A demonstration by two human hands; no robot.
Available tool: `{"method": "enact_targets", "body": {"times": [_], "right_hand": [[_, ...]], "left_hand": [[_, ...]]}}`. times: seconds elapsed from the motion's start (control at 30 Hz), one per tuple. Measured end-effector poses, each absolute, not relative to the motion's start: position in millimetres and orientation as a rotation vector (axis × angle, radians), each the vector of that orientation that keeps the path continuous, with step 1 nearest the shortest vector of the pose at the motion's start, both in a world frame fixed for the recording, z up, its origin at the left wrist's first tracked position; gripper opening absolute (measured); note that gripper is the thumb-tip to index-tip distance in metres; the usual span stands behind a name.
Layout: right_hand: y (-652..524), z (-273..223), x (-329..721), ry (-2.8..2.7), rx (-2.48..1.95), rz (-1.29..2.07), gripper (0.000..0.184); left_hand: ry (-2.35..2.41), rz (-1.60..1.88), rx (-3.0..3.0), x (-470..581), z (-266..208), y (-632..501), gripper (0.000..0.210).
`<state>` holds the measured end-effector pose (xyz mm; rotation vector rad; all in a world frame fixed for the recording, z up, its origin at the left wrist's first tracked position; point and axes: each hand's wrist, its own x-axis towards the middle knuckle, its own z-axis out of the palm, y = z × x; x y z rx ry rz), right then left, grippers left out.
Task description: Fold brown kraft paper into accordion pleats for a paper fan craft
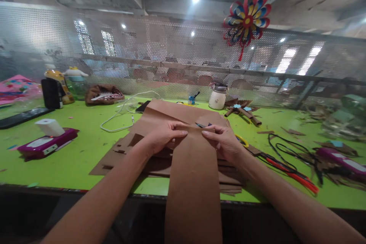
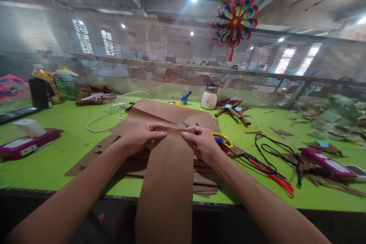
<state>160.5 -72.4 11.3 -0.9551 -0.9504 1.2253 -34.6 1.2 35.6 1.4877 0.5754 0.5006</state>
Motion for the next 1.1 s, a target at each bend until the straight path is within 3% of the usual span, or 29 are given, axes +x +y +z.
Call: {"method": "enact_targets", "body": {"times": [0.27, 0.73, 0.93, 1.1], "right_hand": [[-71.3, 9.1, 162.0, -0.986, -1.011, 1.173, 0.027], [-71.1, 6.6, 163.1, -1.037, -1.035, 1.159, 0.028], [-73.6, 10.3, 160.8, -1.021, -0.985, 1.269, 0.032], [-73.4, 10.6, 160.8, -0.983, -0.989, 1.249, 0.032]], "left_hand": [[0.566, 0.484, 1.481, -33.1, 35.5, 0.5, 0.044], [0.666, 0.611, 1.515, -30.2, 30.7, 3.7, 0.021], [0.676, 0.598, 1.509, -30.6, 31.3, 2.8, 0.035], [0.634, 0.614, 1.527, -30.4, 31.9, 2.5, 0.031]]}}
